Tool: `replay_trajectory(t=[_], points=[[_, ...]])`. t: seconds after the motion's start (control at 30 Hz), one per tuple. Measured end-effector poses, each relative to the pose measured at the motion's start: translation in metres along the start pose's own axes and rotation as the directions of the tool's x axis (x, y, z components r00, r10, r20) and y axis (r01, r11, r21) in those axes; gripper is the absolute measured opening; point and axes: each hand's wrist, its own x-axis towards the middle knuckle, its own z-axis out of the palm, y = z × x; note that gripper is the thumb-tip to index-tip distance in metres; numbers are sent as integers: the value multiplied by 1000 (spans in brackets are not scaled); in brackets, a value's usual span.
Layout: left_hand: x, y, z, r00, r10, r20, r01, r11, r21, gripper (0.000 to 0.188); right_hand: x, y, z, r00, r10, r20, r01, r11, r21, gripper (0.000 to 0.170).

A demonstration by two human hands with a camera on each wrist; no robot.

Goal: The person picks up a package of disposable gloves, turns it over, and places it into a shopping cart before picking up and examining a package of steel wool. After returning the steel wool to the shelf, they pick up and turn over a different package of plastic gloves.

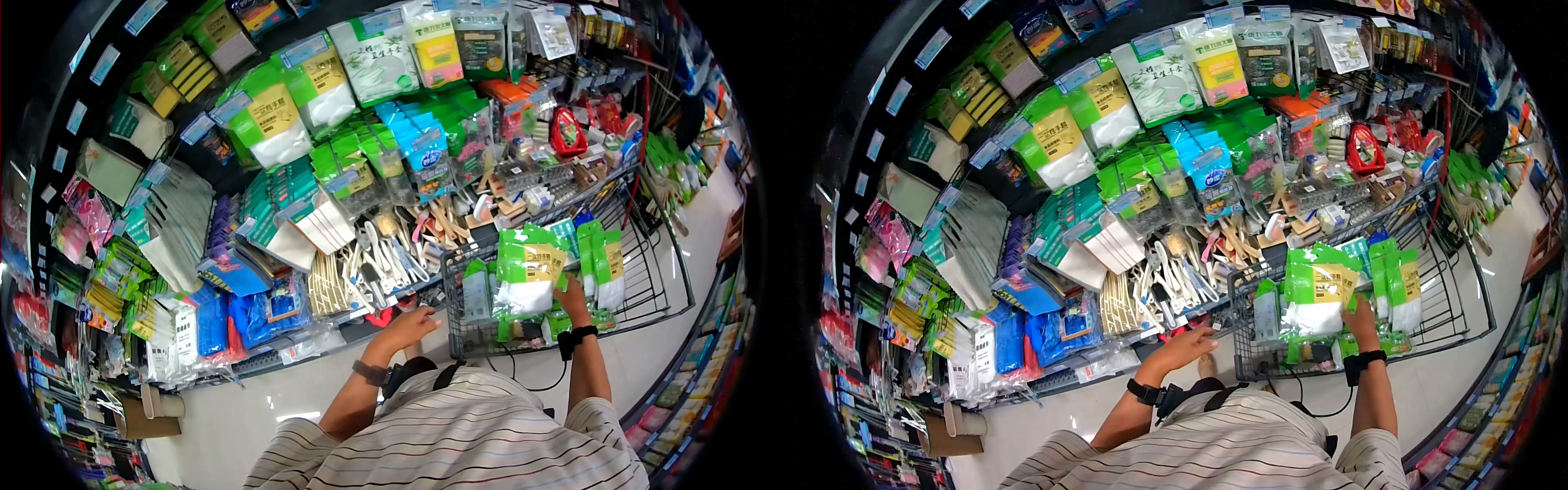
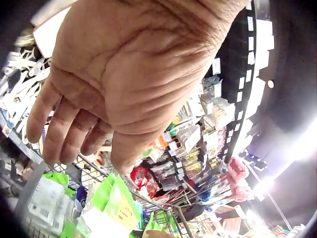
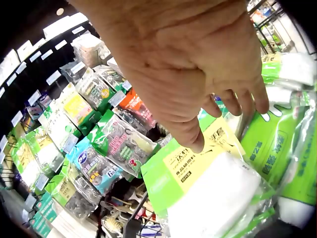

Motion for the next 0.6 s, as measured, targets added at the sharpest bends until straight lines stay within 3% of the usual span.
replay_trajectory(t=[0.13,0.23,0.6], points=[[-1,-3,-2,999,-21,-33,22,1000,1,66,1,-10,9,995,28,91,-36,995,91,70],[-4,0,-6,998,-48,-44,49,999,19,67,0,-7,20,977,118,178,-125,992,25,78],[5,-1,-9,996,-60,-66,63,997,39,65,2,10,47,983,102,153,-121,985,124,51]])
